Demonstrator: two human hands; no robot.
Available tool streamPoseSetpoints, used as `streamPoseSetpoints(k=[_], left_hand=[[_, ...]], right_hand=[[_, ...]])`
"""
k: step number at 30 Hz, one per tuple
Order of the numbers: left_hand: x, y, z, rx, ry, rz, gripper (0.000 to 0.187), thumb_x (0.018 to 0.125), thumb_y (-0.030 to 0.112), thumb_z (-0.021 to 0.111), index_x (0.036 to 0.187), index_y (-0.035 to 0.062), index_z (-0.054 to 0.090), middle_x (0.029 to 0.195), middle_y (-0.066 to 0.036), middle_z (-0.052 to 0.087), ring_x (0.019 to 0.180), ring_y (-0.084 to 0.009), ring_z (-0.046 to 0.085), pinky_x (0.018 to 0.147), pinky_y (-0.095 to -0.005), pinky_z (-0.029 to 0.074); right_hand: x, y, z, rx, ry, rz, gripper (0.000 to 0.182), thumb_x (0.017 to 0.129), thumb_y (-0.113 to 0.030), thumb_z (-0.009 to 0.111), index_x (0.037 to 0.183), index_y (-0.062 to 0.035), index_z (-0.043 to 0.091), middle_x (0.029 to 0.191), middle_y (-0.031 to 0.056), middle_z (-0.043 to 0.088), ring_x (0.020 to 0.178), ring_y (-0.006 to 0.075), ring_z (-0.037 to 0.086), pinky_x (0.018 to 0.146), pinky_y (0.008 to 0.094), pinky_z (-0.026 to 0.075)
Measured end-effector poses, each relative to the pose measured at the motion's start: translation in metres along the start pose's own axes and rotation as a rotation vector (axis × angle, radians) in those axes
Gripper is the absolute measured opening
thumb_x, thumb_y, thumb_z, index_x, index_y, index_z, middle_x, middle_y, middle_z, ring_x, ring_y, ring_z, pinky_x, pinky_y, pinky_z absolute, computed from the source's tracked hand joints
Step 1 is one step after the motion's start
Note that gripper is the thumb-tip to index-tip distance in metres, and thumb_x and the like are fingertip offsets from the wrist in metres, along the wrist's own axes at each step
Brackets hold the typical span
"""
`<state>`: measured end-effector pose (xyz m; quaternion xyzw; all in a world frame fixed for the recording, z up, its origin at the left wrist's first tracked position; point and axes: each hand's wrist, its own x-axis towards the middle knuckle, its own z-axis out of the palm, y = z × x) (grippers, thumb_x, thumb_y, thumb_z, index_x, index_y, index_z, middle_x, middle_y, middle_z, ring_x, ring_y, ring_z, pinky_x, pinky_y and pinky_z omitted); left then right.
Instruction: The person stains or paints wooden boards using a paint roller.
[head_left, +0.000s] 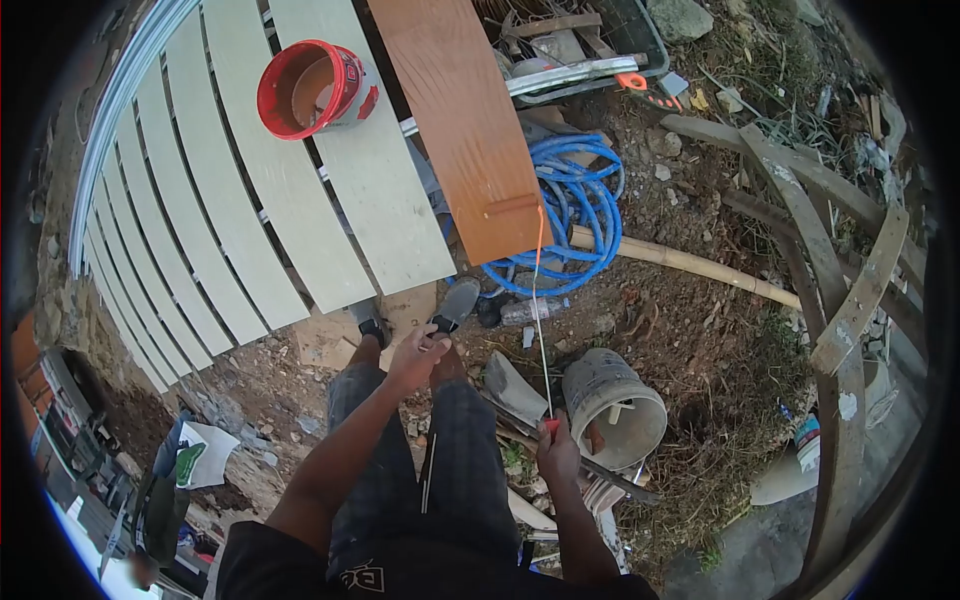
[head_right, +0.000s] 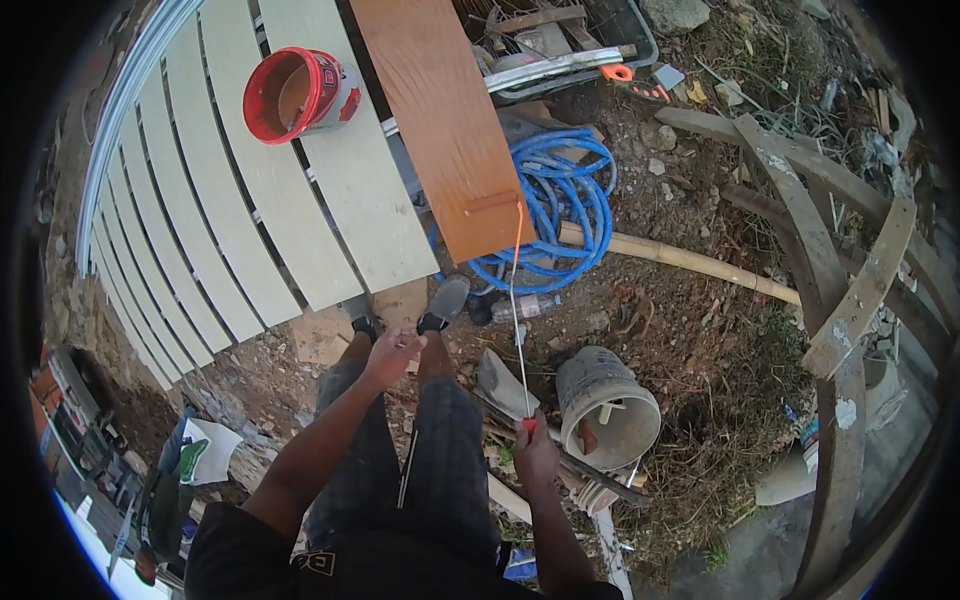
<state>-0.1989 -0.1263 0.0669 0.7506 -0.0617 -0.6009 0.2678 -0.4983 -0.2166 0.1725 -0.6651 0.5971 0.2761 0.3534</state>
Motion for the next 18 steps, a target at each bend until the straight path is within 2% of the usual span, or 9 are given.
streamPoseSetpoints(k=[6, 9, 13, 14, 16, 18], left_hand=[[0.012, -0.011, -0.012, -0.074, 0.043, -0.011, 0.063, 0.083, 0.041, 0.068, 0.124, -0.0055, 0.054, 0.079, -0.006, 0.065, 0.072, -0.012, 0.061, 0.067, -0.0275, 0.048], [0.012, -0.007, -0.014, -0.081, 0.05, -0.029, 0.061, 0.084, 0.041, 0.068, 0.122, -0.0056, 0.056, 0.08, -0.006, 0.065, 0.073, -0.0119, 0.062, 0.067, -0.0271, 0.048], [0.009, -0.008, -0.007, -0.118, 0.055, -0.02, 0.06, 0.084, 0.039, 0.068, 0.122, -0.005, 0.056, 0.08, -0.006, 0.065, 0.074, -0.0117, 0.062, 0.066, -0.0274, 0.048], [0.008, -0.006, -0.007, -0.123, 0.045, -0.011, 0.059, 0.084, 0.039, 0.068, 0.122, -0.0048, 0.056, 0.08, -0.006, 0.065, 0.074, -0.0119, 0.062, 0.065, -0.0277, 0.048], [0.004, -0.002, -0.006, -0.159, 0.039, -0.01, 0.059, 0.084, 0.039, 0.068, 0.122, -0.0047, 0.056, 0.081, -0.006, 0.065, 0.074, -0.0121, 0.062, 0.065, -0.028, 0.048], [0.006, -0.005, -0.006, -0.195, 0.037, -0.009, 0.059, 0.084, 0.039, 0.068, 0.122, -0.0045, 0.056, 0.081, -0.006, 0.065, 0.074, -0.0123, 0.062, 0.065, -0.0284, 0.048]], right_hand=[[0.055, -0.098, -0.022, 0.046, 0.026, -0.066, 0.049, 0.096, -0.033, 0.052, 0.134, -0.0036, 0.044, 0.102, 0.0274, 0.064, 0.087, 0.0441, 0.064, 0.073, 0.0519, 0.05], [0.035, -0.081, -0.001, 0.025, -0.001, -0.03, 0.051, 0.095, -0.033, 0.053, 0.134, -0.0031, 0.043, 0.1, 0.028, 0.065, 0.084, 0.0444, 0.064, 0.07, 0.0524, 0.05], [-0.026, -0.017, 0.022, -0.027, 0.0, 0.021, 0.055, 0.093, -0.035, 0.053, 0.136, -0.0023, 0.041, 0.089, 0.0265, 0.066, 0.075, 0.0448, 0.064, 0.065, 0.0538, 0.05], [-0.041, -0.006, 0.021, -0.032, 0.002, 0.019, 0.055, 0.093, -0.035, 0.053, 0.136, -0.0023, 0.041, 0.089, 0.0265, 0.066, 0.075, 0.0448, 0.064, 0.065, 0.0538, 0.05], [-0.061, 0.011, 0.016, -0.05, -0.057, 0.147, 0.052, 0.094, -0.038, 0.053, 0.132, -0.0028, 0.045, 0.088, 0.0287, 0.065, 0.081, 0.0477, 0.063, 0.068, 0.0549, 0.048], [-0.049, 0.018, 0.015, -0.094, -0.022, 0.078, 0.055, 0.094, -0.037, 0.053, 0.135, -0.0039, 0.042, 0.085, 0.027, 0.066, 0.077, 0.0463, 0.063, 0.065, 0.0548, 0.048]])
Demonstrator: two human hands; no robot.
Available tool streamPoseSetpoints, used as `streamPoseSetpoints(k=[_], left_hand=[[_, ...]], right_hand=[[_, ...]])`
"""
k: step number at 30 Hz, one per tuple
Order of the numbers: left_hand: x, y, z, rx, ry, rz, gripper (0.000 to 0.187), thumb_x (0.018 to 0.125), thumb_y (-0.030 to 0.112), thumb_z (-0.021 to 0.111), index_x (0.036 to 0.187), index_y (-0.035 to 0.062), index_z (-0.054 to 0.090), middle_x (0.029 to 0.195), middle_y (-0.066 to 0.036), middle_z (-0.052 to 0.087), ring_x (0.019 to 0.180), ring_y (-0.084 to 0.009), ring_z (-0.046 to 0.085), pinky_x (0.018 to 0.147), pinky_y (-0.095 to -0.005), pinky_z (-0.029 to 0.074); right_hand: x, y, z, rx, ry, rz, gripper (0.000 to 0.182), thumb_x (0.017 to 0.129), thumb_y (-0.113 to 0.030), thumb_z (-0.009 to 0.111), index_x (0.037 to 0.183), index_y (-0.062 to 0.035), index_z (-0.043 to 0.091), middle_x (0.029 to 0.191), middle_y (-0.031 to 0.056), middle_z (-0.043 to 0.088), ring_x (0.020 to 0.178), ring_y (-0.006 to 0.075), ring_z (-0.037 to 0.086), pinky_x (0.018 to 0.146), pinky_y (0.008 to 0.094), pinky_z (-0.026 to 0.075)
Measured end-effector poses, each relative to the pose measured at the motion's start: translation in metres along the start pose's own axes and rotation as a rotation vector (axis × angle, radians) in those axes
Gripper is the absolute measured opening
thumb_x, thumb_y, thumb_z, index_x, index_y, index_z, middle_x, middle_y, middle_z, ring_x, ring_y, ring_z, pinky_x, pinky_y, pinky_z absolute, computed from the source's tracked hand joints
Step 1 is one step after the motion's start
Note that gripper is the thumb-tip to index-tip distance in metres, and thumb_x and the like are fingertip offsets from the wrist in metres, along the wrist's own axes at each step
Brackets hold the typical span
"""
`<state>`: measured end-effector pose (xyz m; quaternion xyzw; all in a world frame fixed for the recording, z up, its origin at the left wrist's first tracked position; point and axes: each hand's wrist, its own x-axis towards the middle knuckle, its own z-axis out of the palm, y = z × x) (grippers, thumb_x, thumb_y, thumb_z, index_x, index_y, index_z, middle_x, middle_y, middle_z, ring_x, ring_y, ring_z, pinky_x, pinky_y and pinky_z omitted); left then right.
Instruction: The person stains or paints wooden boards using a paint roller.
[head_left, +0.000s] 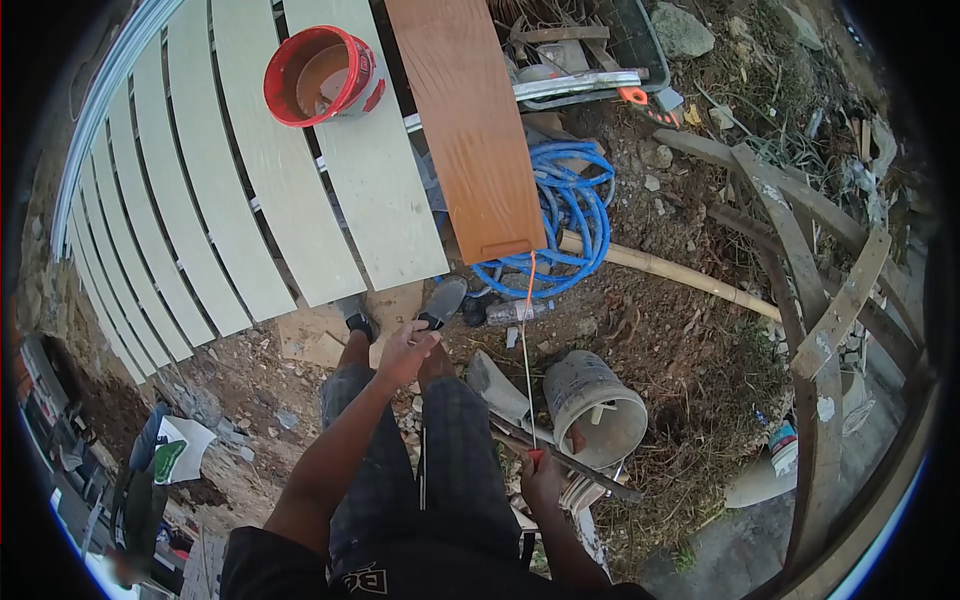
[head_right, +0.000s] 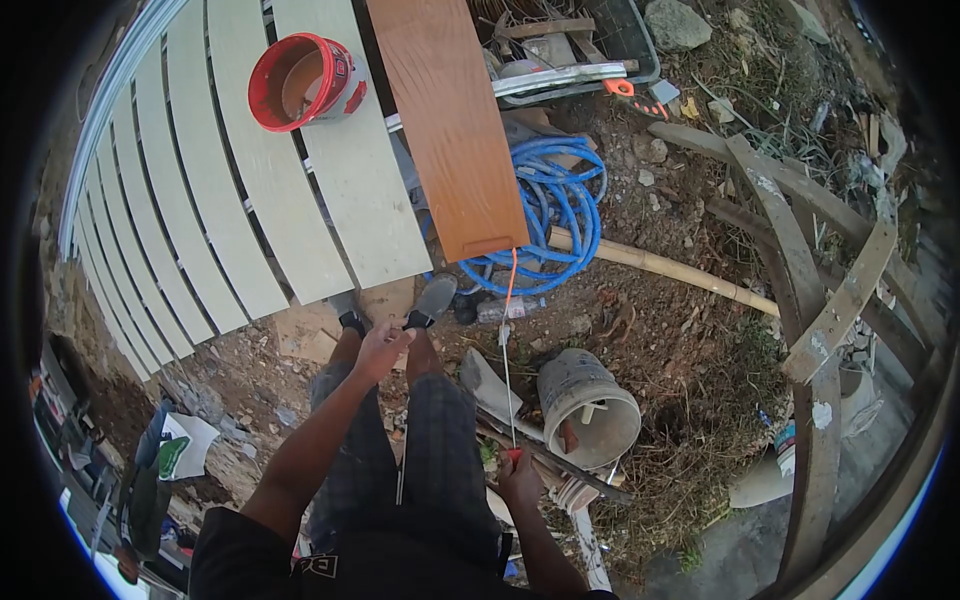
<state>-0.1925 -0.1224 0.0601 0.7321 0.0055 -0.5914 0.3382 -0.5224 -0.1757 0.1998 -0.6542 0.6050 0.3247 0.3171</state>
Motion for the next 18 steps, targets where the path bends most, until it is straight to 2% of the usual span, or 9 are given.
streamPoseSetpoints(k=[2, 5, 10, 14, 18], left_hand=[[0.003, -0.012, -0.002, 0.034, -0.004, 0.028, 0.06, 0.084, 0.039, 0.068, 0.122, -0.0046, 0.055, 0.081, -0.006, 0.065, 0.074, -0.0126, 0.062, 0.065, -0.0286, 0.048], [0.002, -0.01, -0.004, -0.015, 0.001, 0.007, 0.059, 0.084, 0.039, 0.069, 0.122, -0.0047, 0.056, 0.08, -0.006, 0.065, 0.074, -0.0129, 0.062, 0.065, -0.0286, 0.048], [0.002, -0.017, -0.017, 0.062, 0.056, 0.014, 0.056, 0.084, 0.038, 0.068, 0.118, -0.0053, 0.058, 0.08, -0.007, 0.066, 0.074, -0.013, 0.063, 0.067, -0.0282, 0.049], [0.0, -0.009, -0.03, 0.088, 0.096, 0.007, 0.053, 0.085, 0.037, 0.067, 0.114, -0.0062, 0.059, 0.08, -0.008, 0.067, 0.073, -0.0135, 0.063, 0.069, -0.0283, 0.049], [0.006, -0.013, -0.037, 0.034, 0.102, 0.07, 0.052, 0.085, 0.036, 0.068, 0.114, -0.0064, 0.06, 0.079, -0.008, 0.068, 0.073, -0.0142, 0.064, 0.069, -0.029, 0.049]], right_hand=[[0.014, 0.004, 0.002, -0.025, 0.018, -0.081, 0.057, 0.093, -0.037, 0.054, 0.138, -0.005, 0.039, 0.082, 0.0258, 0.066, 0.073, 0.0447, 0.064, 0.062, 0.0545, 0.049], [0.072, -0.046, -0.015, 0.045, 0.05, -0.186, 0.053, 0.093, -0.034, 0.053, 0.136, -0.0052, 0.04, 0.085, 0.0268, 0.066, 0.076, 0.0451, 0.064, 0.065, 0.0538, 0.049], [0.113, -0.123, -0.03, 0.028, 0.059, -0.179, 0.049, 0.093, -0.031, 0.052, 0.134, -0.0045, 0.042, 0.089, 0.0268, 0.066, 0.078, 0.0445, 0.064, 0.068, 0.0533, 0.05], [0.073, -0.07, 0.001, 0.072, 0.128, -0.195, 0.051, 0.093, -0.031, 0.055, 0.134, -0.0037, 0.044, 0.09, 0.0262, 0.066, 0.077, 0.0436, 0.064, 0.068, 0.0524, 0.05], [0.008, -0.009, -0.005, 0.038, 0.011, -0.065, 0.05, 0.093, -0.033, 0.057, 0.132, -0.0029, 0.047, 0.091, 0.0265, 0.066, 0.078, 0.0447, 0.064, 0.067, 0.0526, 0.049]])
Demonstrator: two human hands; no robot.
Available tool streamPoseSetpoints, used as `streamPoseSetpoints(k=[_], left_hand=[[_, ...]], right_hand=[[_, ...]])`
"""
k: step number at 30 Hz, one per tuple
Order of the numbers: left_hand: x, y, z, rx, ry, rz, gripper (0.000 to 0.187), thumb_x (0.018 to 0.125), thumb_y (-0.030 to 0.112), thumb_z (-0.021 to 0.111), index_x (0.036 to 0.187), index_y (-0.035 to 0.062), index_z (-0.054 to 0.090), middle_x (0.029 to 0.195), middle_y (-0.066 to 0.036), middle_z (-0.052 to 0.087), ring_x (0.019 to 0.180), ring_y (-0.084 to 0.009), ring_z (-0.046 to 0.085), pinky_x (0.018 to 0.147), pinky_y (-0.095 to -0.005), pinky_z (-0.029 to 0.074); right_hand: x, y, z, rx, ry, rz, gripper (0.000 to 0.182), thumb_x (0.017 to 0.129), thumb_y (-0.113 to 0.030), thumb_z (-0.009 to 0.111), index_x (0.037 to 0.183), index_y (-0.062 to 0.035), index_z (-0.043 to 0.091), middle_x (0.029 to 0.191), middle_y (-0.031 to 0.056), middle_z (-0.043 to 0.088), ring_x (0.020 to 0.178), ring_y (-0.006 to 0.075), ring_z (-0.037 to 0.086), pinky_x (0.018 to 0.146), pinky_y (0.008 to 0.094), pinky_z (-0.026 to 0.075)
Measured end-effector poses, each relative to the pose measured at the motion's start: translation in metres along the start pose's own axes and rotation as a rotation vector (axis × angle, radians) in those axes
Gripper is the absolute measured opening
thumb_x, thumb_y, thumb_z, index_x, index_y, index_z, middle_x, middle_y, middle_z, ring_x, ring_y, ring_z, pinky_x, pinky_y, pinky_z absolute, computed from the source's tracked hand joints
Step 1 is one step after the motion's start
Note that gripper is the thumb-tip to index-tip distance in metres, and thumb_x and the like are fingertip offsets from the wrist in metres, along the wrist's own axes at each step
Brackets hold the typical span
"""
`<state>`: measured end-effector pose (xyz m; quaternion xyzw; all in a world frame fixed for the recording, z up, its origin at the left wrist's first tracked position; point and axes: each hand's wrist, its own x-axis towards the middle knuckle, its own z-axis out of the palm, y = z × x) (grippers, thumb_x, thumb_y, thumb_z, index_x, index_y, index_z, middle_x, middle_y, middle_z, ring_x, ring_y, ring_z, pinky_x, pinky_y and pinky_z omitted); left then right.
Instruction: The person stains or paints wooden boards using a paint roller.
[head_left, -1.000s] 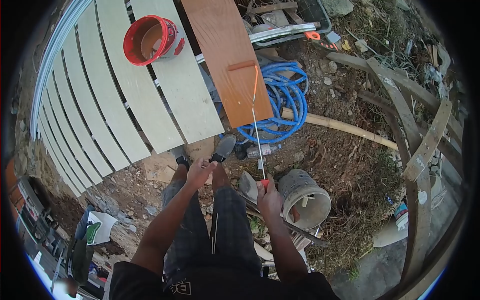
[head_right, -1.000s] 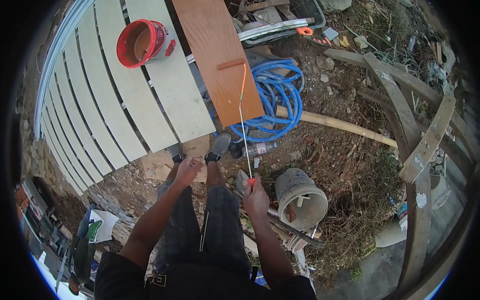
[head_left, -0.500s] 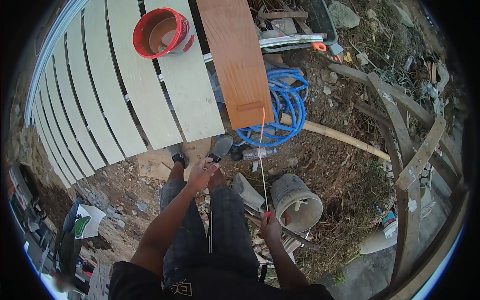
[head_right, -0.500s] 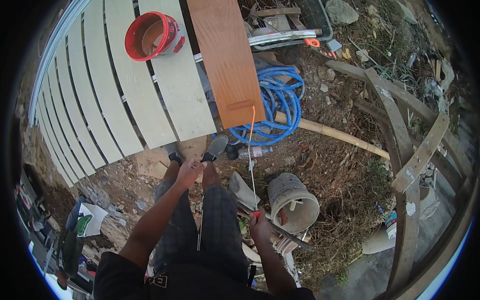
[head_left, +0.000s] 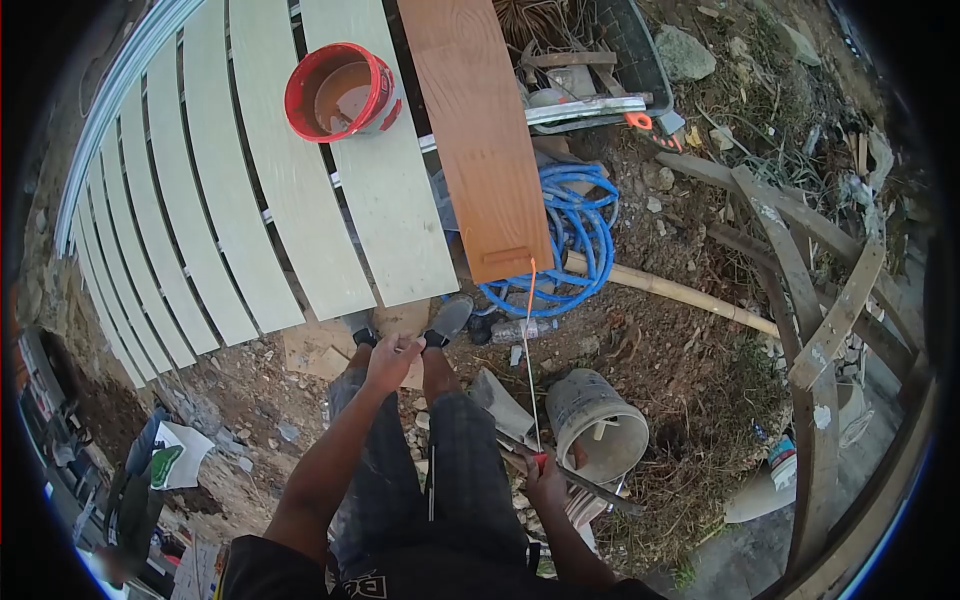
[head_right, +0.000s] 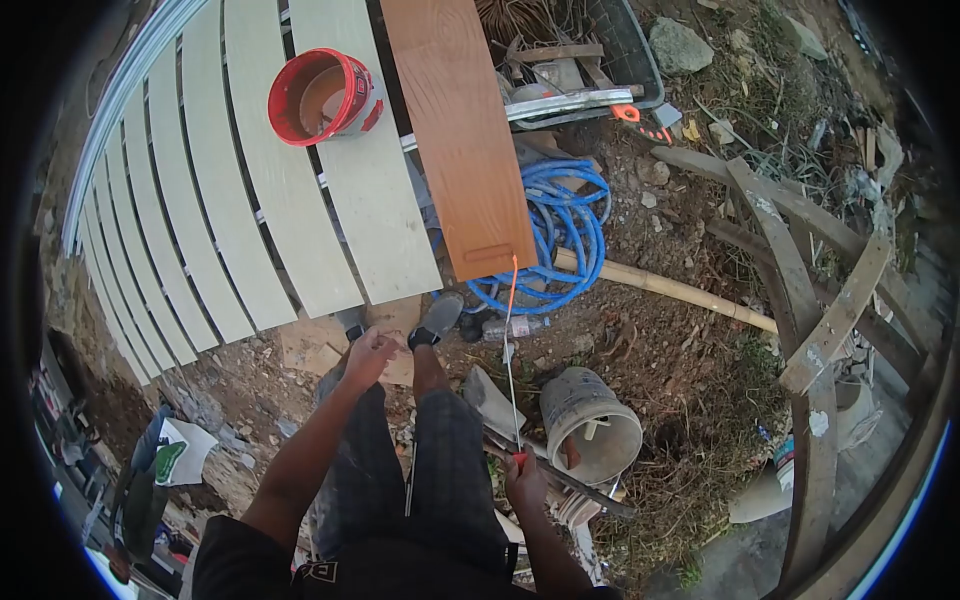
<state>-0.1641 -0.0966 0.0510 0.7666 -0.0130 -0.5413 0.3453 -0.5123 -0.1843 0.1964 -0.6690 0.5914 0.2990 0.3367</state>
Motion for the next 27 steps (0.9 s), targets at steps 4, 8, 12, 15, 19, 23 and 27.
streamPoseSetpoints(k=[4, 8, 12, 15, 19, 23, 27], left_hand=[[0.006, -0.009, 0.0, -0.071, 0.026, -0.034, 0.051, 0.085, 0.036, 0.068, 0.114, -0.0054, 0.059, 0.08, -0.009, 0.067, 0.074, -0.0145, 0.065, 0.069, -0.0293, 0.049], [0.001, -0.013, -0.001, -0.172, 0.02, -0.05, 0.049, 0.085, 0.036, 0.068, 0.113, -0.0039, 0.059, 0.081, -0.009, 0.067, 0.074, -0.0139, 0.064, 0.069, -0.0291, 0.049], [0.0, -0.009, -0.012, -0.132, 0.002, -0.105, 0.047, 0.085, 0.035, 0.068, 0.112, -0.0027, 0.06, 0.08, -0.007, 0.067, 0.071, -0.0133, 0.064, 0.068, -0.0291, 0.049], [0.011, -0.017, -0.019, -0.162, -0.001, -0.104, 0.046, 0.085, 0.034, 0.068, 0.112, -0.0025, 0.06, 0.08, -0.007, 0.067, 0.071, -0.0135, 0.064, 0.068, -0.0295, 0.049], [0.032, -0.013, -0.033, -0.133, -0.019, -0.118, 0.046, 0.085, 0.033, 0.068, 0.113, -0.0027, 0.06, 0.08, -0.007, 0.067, 0.073, -0.014, 0.064, 0.069, -0.0299, 0.049], [0.053, 0.007, -0.055, -0.162, 0.001, -0.069, 0.047, 0.085, 0.033, 0.067, 0.114, -0.0031, 0.059, 0.081, -0.009, 0.067, 0.075, -0.015, 0.064, 0.07, -0.0304, 0.049], [0.073, 0.024, -0.084, -0.13, -0.007, -0.088, 0.048, 0.086, 0.033, 0.067, 0.116, -0.0038, 0.058, 0.081, -0.009, 0.067, 0.074, -0.0151, 0.064, 0.07, -0.0306, 0.049]], right_hand=[[-0.02, 0.011, -0.021, 0.108, 0.057, 0.003, 0.048, 0.094, -0.036, 0.054, 0.131, -0.0057, 0.047, 0.09, 0.0281, 0.064, 0.085, 0.0475, 0.062, 0.071, 0.0535, 0.048], [0.016, 0.002, -0.032, 0.041, 0.133, -0.039, 0.05, 0.094, -0.034, 0.055, 0.131, -0.0024, 0.048, 0.092, 0.0279, 0.065, 0.087, 0.0459, 0.063, 0.074, 0.0521, 0.049], [0.077, -0.042, -0.05, -0.052, 0.068, -0.006, 0.055, 0.098, -0.045, 0.041, 0.131, -0.0013, 0.043, 0.095, 0.0295, 0.064, 0.09, 0.0503, 0.06, 0.08, 0.0557, 0.046], [0.123, -0.121, -0.087, 0.013, 0.072, -0.027, 0.049, 0.099, -0.045, 0.038, 0.118, -0.0004, 0.047, 0.093, 0.0314, 0.063, 0.089, 0.051, 0.059, 0.077, 0.0587, 0.044], [0.201, -0.209, -0.12, -0.051, 0.204, -0.194, 0.044, 0.099, -0.042, 0.041, 0.106, 0.0014, 0.049, 0.08, 0.0314, 0.063, 0.078, 0.051, 0.061, 0.069, 0.0583, 0.046], [0.27, -0.324, -0.176, -0.042, 0.285, -0.363, 0.046, 0.1, -0.04, 0.04, 0.101, 0.004, 0.051, 0.081, 0.0328, 0.063, 0.079, 0.0508, 0.061, 0.069, 0.0576, 0.046], [0.312, -0.403, -0.2, -0.106, 0.345, -0.424, 0.05, 0.1, -0.043, 0.039, 0.099, 0.0061, 0.051, 0.085, 0.0348, 0.062, 0.084, 0.0513, 0.06, 0.072, 0.0566, 0.046]])
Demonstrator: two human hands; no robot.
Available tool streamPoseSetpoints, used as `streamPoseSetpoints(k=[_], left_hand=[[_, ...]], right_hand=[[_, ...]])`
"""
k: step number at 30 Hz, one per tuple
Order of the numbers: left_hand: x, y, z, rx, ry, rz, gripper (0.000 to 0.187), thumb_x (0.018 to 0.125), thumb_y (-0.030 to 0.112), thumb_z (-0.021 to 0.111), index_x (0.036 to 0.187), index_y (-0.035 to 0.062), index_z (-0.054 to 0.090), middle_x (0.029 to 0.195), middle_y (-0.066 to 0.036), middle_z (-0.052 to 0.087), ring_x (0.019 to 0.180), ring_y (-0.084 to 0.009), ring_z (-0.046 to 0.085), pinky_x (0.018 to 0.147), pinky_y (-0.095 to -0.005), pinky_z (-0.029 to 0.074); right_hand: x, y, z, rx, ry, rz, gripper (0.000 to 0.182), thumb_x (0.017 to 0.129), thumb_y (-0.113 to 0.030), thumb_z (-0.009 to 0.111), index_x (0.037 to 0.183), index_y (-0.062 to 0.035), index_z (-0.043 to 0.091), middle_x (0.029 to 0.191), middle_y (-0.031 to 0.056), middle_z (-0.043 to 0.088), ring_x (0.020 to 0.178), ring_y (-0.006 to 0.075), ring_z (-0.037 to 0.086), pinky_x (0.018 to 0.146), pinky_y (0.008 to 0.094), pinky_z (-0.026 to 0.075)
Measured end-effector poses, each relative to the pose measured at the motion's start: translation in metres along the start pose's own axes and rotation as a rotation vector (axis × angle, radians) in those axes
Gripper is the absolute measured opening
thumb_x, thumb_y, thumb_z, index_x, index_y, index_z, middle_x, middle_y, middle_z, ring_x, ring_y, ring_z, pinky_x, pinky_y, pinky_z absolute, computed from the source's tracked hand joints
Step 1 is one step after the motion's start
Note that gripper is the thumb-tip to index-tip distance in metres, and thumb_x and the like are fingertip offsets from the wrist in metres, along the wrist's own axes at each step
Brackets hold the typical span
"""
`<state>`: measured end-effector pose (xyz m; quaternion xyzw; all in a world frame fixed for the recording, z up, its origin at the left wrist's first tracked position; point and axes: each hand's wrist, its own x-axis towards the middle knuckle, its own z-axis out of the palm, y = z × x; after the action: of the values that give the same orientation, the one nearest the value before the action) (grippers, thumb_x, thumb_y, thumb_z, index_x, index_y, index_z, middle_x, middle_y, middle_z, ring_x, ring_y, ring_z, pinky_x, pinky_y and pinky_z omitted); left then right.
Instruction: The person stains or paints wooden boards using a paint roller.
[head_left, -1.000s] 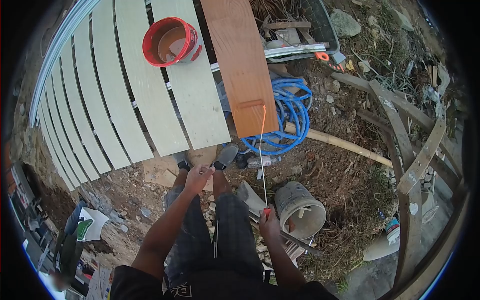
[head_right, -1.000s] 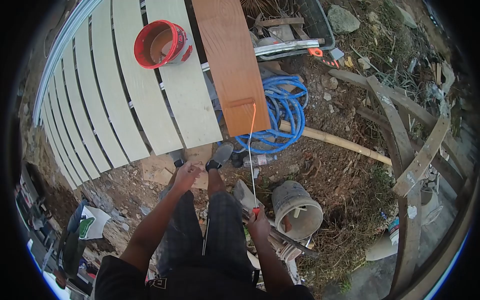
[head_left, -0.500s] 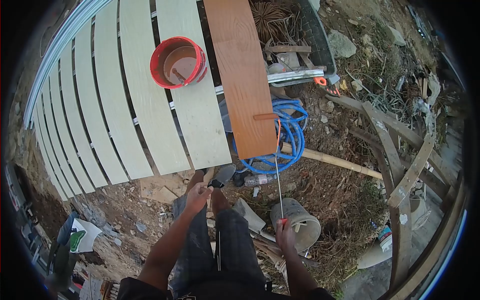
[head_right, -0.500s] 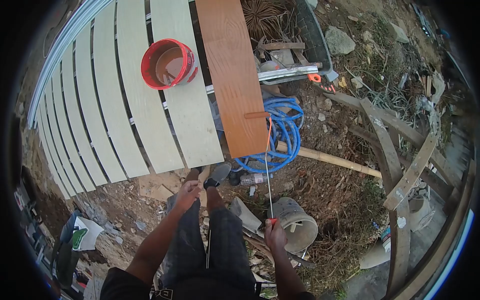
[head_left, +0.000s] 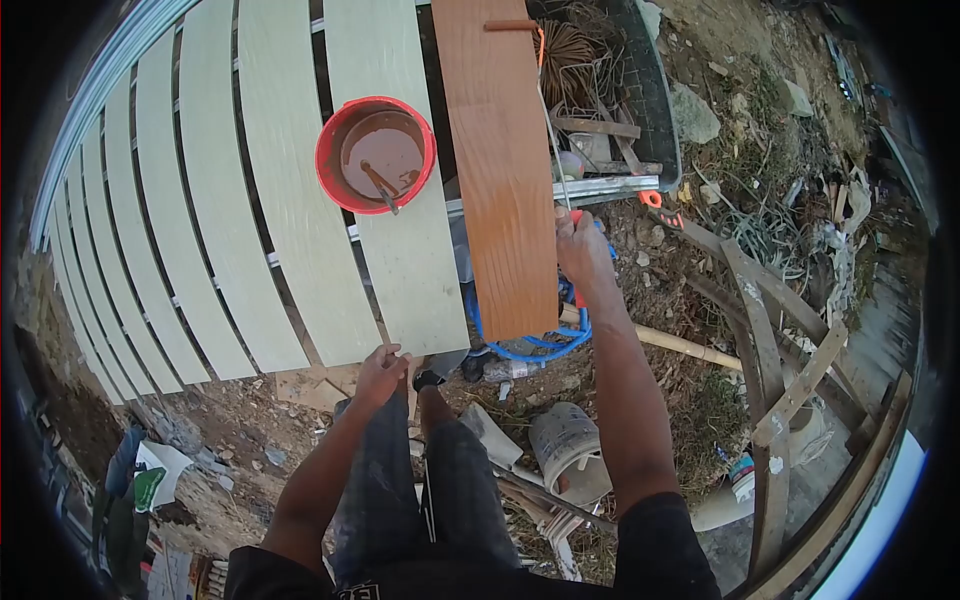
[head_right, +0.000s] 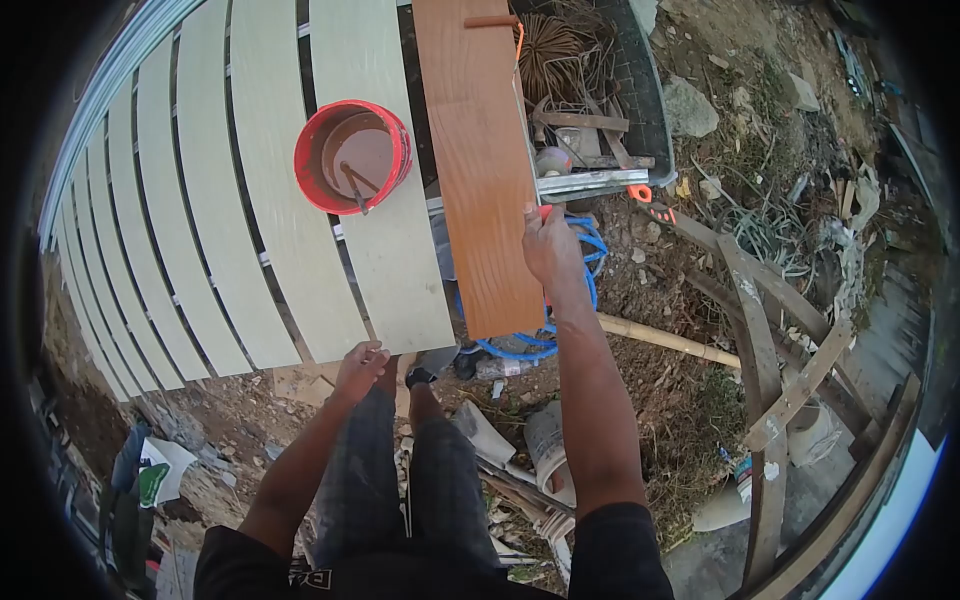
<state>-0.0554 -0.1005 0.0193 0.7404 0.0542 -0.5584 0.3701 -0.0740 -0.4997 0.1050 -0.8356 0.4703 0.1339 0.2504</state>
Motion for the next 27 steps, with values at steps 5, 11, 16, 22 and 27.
streamPoseSetpoints(k=[5, 11, 16, 22, 27], left_hand=[[0.011, 0.028, -0.027, 0.008, 0.004, -0.018, 0.049, 0.086, 0.033, 0.066, 0.117, -0.0042, 0.058, 0.082, -0.009, 0.066, 0.072, -0.0147, 0.063, 0.067, -0.0299, 0.05], [0.025, 0.049, -0.044, 0.034, -0.014, -0.033, 0.049, 0.085, 0.032, 0.068, 0.116, -0.0041, 0.058, 0.083, -0.01, 0.066, 0.071, -0.015, 0.063, 0.066, -0.029, 0.05], [0.037, 0.035, -0.042, -0.032, -0.006, 0.024, 0.049, 0.085, 0.032, 0.068, 0.115, -0.0046, 0.059, 0.079, -0.009, 0.066, 0.07, -0.0149, 0.063, 0.065, -0.0291, 0.05], [0.035, 0.026, -0.039, 0.015, -0.031, 0.021, 0.049, 0.085, 0.034, 0.068, 0.114, -0.0048, 0.059, 0.078, -0.009, 0.066, 0.07, -0.0147, 0.063, 0.065, -0.0295, 0.05], [0.033, 0.031, -0.045, -0.002, -0.039, 0.008, 0.048, 0.086, 0.034, 0.067, 0.113, -0.0042, 0.059, 0.077, -0.009, 0.066, 0.07, -0.0147, 0.063, 0.064, -0.0295, 0.049]], right_hand=[[-0.075, 0.01, 0.023, 0.011, -0.07, 0.162, 0.047, 0.098, -0.043, 0.042, 0.102, 0.0033, 0.049, 0.08, 0.0334, 0.063, 0.079, 0.0523, 0.06, 0.07, 0.0575, 0.047], [-0.293, 0.075, 0.027, -0.039, -0.279, 0.478, 0.046, 0.098, -0.044, 0.044, 0.108, 0.0003, 0.051, 0.083, 0.0301, 0.063, 0.08, 0.0512, 0.06, 0.067, 0.0576, 0.045], [-0.339, 0.104, 0.013, -0.077, -0.336, 0.524, 0.046, 0.096, -0.043, 0.047, 0.115, -0.0021, 0.051, 0.086, 0.029, 0.064, 0.082, 0.0497, 0.061, 0.071, 0.0563, 0.047], [-0.196, 0.061, 0.027, -0.105, -0.233, 0.322, 0.04, 0.097, -0.04, 0.048, 0.103, -0.0005, 0.052, 0.077, 0.0285, 0.063, 0.077, 0.0493, 0.061, 0.065, 0.0552, 0.046], [-0.038, -0.028, 0.03, 0.019, -0.072, 0.14, 0.045, 0.098, -0.04, 0.046, 0.1, 0.0042, 0.051, 0.083, 0.0331, 0.061, 0.081, 0.0526, 0.058, 0.069, 0.0562, 0.045]])
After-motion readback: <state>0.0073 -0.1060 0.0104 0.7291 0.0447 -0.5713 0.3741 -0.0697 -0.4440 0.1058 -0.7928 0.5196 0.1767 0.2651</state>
